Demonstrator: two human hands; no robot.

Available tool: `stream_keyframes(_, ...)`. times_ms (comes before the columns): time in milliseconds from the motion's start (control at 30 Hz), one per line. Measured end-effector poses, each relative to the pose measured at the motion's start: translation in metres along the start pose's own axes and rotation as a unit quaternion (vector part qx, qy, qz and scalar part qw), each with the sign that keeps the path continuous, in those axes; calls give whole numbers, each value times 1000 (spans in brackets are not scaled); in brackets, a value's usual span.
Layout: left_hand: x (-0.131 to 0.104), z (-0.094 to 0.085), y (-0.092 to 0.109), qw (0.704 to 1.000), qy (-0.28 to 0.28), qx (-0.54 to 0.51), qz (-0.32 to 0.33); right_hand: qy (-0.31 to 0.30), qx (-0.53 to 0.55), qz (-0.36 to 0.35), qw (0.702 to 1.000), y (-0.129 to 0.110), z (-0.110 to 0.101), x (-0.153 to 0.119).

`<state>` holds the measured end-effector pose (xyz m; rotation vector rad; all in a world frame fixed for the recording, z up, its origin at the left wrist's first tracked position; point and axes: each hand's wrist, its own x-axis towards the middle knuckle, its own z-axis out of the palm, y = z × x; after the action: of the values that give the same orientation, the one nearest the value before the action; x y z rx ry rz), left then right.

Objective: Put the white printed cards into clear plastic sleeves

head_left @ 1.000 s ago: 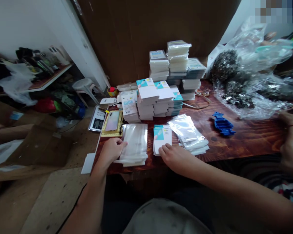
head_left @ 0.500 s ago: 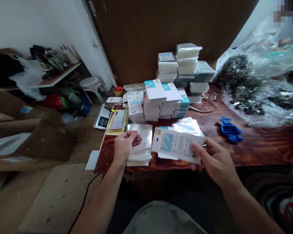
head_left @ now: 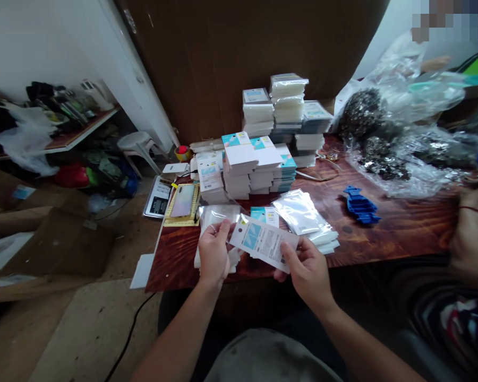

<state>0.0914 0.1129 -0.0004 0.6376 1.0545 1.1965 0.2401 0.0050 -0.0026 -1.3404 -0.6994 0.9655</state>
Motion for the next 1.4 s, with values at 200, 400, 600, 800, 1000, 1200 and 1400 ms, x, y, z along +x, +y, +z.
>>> stream_keyframes(200, -21, 6, -5, 996, -76, -26, -42, 68, 17, -52, 996, 19, 30, 9)
stream_keyframes(400, -26, 2, -2, 995, -78, -54, -40, -49, -2, -99, 994, 21, 32, 18)
stream_keyframes(600, -30, -5, 2, 992, -109, -38, -59, -178, 30, -11, 984, 26, 11, 20)
stream_keyframes(800, -38, -4, -2, 984, -155, 46, -79, -94, -19, -77, 992, 20, 27, 26)
stream_keyframes(1000, -15, -21, 9, 906, -129, 402, 44, -24, -66, -42, 997, 6, -18, 55)
stream_keyframes(1200, 40, -64, 28, 699, 56, 691, 175, 205, -459, -123, 856, 30, -91, 110)
stream_keyframes(1400, 52, -73, 40, 708, 29, 702, 76, -19, -529, -360, 768, 19, -54, 86)
